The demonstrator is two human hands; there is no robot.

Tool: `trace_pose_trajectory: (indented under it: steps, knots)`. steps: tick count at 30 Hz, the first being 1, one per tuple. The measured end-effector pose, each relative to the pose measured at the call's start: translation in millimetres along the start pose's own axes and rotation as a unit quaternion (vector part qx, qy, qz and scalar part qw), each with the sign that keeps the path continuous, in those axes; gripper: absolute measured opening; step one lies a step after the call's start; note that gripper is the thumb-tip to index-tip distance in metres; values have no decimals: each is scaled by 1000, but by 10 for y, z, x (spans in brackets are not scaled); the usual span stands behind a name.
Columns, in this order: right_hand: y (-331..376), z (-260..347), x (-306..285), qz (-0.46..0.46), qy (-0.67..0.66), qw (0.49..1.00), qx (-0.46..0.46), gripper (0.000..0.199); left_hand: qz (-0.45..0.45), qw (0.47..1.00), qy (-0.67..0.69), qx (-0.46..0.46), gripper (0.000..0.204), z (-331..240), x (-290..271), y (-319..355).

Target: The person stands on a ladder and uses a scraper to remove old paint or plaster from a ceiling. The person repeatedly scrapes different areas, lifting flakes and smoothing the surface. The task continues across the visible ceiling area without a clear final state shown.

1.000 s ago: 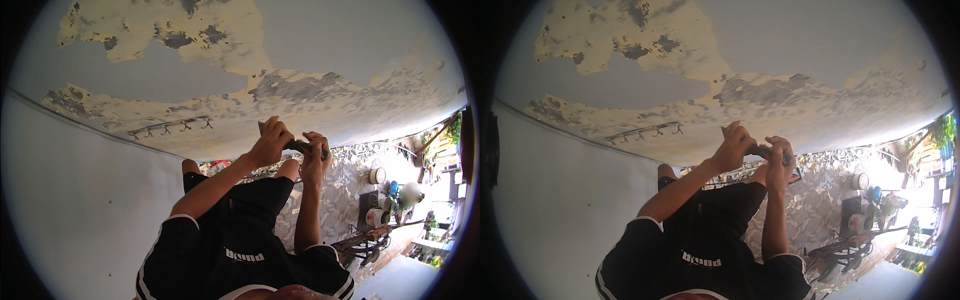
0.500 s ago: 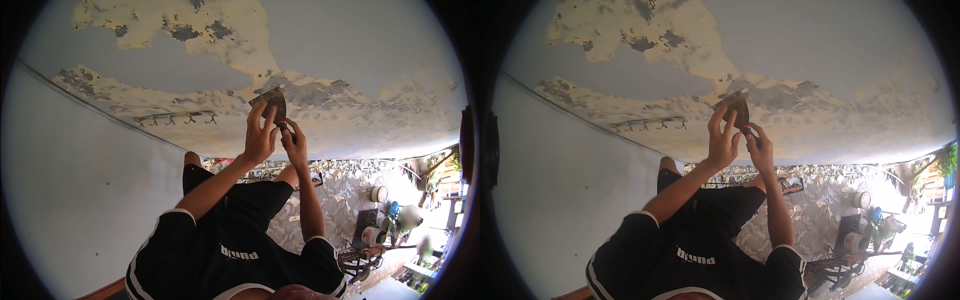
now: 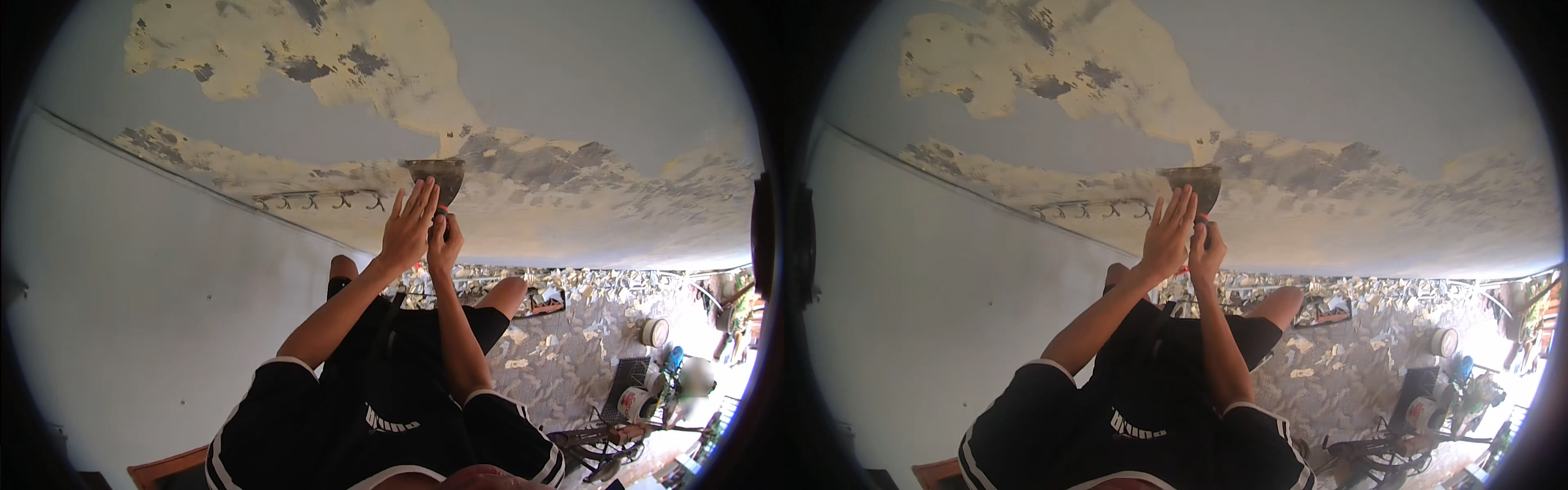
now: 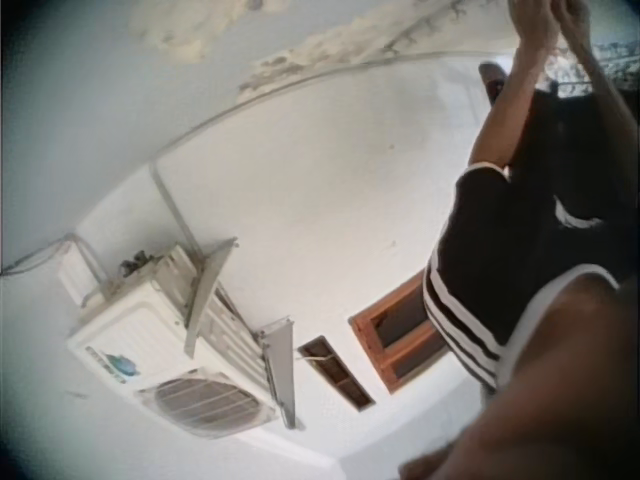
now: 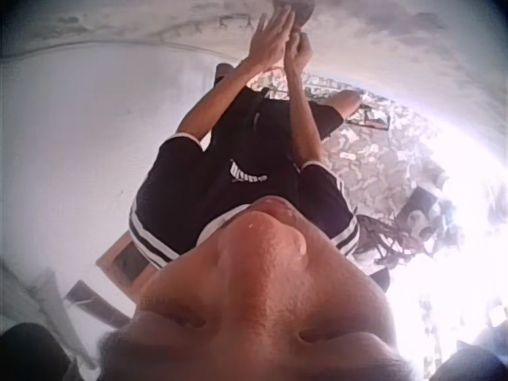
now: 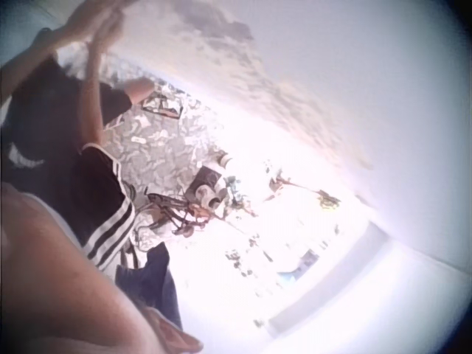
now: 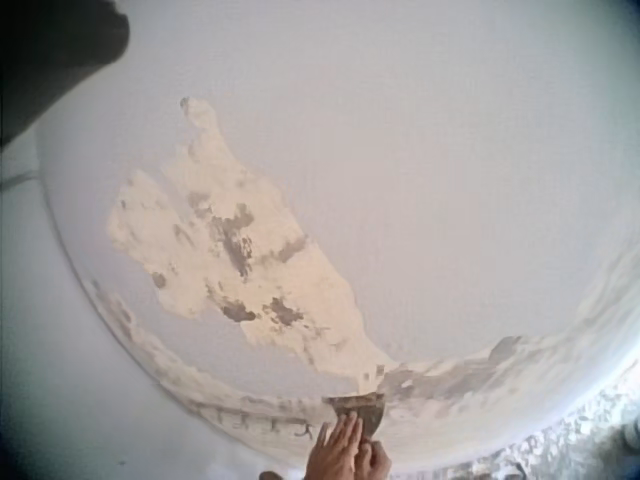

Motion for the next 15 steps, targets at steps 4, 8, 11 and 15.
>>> trace_pose_trajectory:
  steps: [4, 8, 11, 15]
  knots:
    - [-73, 176, 95, -37, -2, 997, -61, 34, -16, 999, -43, 11, 56, 21, -36, 9]
    - [-142, 400, 146, -25, 13, 998, -62, 30, -111, 993, -24, -8, 55, -11, -366, -433]
    - [-2, 182, 294, -38, 6, 996, -81, 32, -36, 999, 8, 4, 60, 156, -191, -42]
    - [318, -63, 383, 50, -18, 998, 37, 37, -3, 999, 28, -31, 59, 370, -87, 306]
Point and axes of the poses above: each hand's wrist, its own y-axis away from the middle knuckle, its own x-axis out of the palm, z = x × y, the point moved 2 cm from there along -y, towards the middle knuckle, and after that the axes turned 13 degrees about -z, right-handed, at the moved point
